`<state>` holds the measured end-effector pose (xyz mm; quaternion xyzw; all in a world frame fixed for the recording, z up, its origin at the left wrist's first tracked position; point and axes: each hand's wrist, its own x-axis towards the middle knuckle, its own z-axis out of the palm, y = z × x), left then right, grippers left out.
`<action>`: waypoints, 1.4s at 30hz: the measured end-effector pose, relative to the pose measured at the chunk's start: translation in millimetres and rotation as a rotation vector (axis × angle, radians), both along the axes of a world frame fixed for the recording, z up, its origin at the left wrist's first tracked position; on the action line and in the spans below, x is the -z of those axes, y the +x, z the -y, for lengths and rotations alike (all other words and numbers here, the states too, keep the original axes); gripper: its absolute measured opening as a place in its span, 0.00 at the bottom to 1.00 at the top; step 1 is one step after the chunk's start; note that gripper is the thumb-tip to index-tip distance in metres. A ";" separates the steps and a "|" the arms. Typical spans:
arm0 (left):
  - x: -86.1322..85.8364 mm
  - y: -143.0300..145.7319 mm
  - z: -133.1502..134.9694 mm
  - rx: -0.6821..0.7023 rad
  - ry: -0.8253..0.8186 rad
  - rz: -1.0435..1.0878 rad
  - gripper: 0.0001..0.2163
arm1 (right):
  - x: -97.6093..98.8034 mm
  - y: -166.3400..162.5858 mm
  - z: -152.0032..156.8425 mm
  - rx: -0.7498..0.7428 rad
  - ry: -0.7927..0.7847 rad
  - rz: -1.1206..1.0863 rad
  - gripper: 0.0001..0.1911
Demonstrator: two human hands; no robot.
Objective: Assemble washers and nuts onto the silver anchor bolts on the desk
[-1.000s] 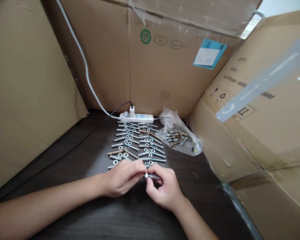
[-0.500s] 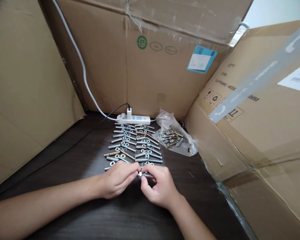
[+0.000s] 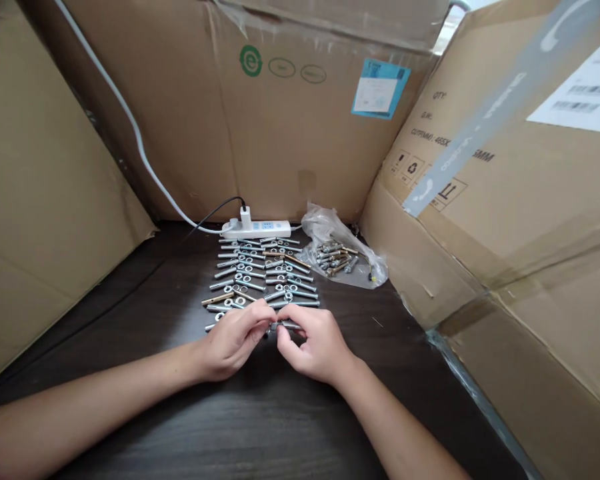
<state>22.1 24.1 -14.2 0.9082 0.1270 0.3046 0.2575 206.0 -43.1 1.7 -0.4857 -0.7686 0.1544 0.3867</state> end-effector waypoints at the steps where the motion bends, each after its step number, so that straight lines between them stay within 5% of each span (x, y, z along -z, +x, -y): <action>1: 0.2 0.5 0.0 -0.003 -0.009 0.001 0.07 | 0.7 0.4 0.0 0.005 0.020 0.001 0.06; 18: -5.6 0.9 0.7 -0.055 0.074 -0.140 0.09 | -1.1 -2.8 4.1 0.047 0.119 0.019 0.04; 24: -5.7 1.2 4.9 -0.230 0.197 -0.156 0.08 | 0.1 -2.6 3.7 0.074 0.092 0.007 0.04; 42: -4.6 1.9 0.2 -0.124 0.119 -0.166 0.10 | 1.5 -2.6 1.4 0.066 0.121 0.020 0.05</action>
